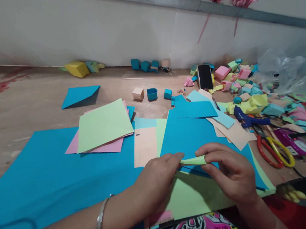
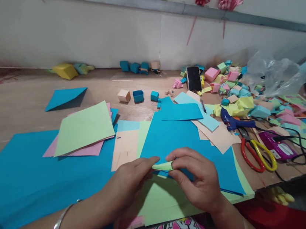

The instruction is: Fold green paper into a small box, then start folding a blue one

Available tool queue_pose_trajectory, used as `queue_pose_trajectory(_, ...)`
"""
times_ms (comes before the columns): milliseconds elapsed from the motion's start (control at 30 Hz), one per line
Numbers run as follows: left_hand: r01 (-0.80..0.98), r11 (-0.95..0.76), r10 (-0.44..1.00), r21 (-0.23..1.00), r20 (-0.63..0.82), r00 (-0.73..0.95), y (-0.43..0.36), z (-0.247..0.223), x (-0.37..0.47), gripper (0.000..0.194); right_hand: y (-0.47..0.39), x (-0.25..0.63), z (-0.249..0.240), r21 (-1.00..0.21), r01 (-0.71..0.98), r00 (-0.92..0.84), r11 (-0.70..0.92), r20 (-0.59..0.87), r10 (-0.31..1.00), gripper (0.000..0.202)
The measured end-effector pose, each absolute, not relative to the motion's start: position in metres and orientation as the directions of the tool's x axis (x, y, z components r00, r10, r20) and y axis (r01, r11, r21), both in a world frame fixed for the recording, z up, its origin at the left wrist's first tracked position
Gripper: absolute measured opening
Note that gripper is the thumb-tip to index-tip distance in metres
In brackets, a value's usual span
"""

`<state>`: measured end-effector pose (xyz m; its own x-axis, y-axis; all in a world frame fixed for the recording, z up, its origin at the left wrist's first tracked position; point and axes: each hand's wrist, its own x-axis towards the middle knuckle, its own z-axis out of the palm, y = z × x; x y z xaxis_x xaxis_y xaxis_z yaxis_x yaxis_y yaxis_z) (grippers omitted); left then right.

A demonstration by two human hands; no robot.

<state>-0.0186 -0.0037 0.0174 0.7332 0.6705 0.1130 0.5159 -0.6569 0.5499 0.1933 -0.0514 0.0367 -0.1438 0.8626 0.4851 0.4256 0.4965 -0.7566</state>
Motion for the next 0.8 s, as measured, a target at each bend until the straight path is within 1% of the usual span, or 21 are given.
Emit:
queue_pose_trajectory(167, 0.467, -0.607, 0.671, 0.643, 0.099, 0.735, -0.006, 0.018, -0.016, 0.038, -0.053, 0.186, 0.036, -0.647, 0.542, -0.094, 0.536, 0.587, 0.804, 0.022)
queue_pose_trajectory(300, 0.456, -0.555, 0.678, 0.696, 0.061, 0.732, -0.006, 0.018, -0.015, 0.032, -0.052, 0.186, 0.036, -0.638, 0.569, -0.091, 0.519, 0.578, 0.811, 0.018)
queue_pose_trajectory(467, 0.458, -0.480, 0.715, 0.748, 0.031, 0.699, -0.006, 0.022, -0.012, 0.034, -0.051, 0.191, 0.036, -0.605, 0.572, -0.162, 0.553, 0.578, 0.800, 0.015)
queue_pose_trajectory(567, 0.467, -0.412, 0.722, 0.782, -0.033, 0.691, -0.006, 0.027, -0.012, 0.023, -0.051, 0.192, 0.035, -0.604, 0.564, -0.176, 0.562, 0.577, 0.797, 0.015)
queue_pose_trajectory(600, 0.474, -0.395, 0.719, 0.787, -0.056, 0.693, -0.006, 0.029, -0.012, 0.022, -0.051, 0.192, 0.035, -0.605, 0.563, -0.176, 0.563, 0.578, 0.797, 0.016)
queue_pose_trajectory(667, 0.485, -0.385, 0.709, 0.785, -0.085, 0.700, -0.006, 0.029, -0.012, 0.027, -0.053, 0.192, 0.034, -0.604, 0.571, -0.161, 0.556, 0.582, 0.797, 0.016)
queue_pose_trajectory(800, 0.500, -0.452, 0.692, 0.739, -0.063, 0.719, -0.007, 0.030, -0.012, 0.030, -0.055, 0.189, 0.034, -0.592, 0.606, -0.113, 0.530, 0.596, 0.795, 0.017)
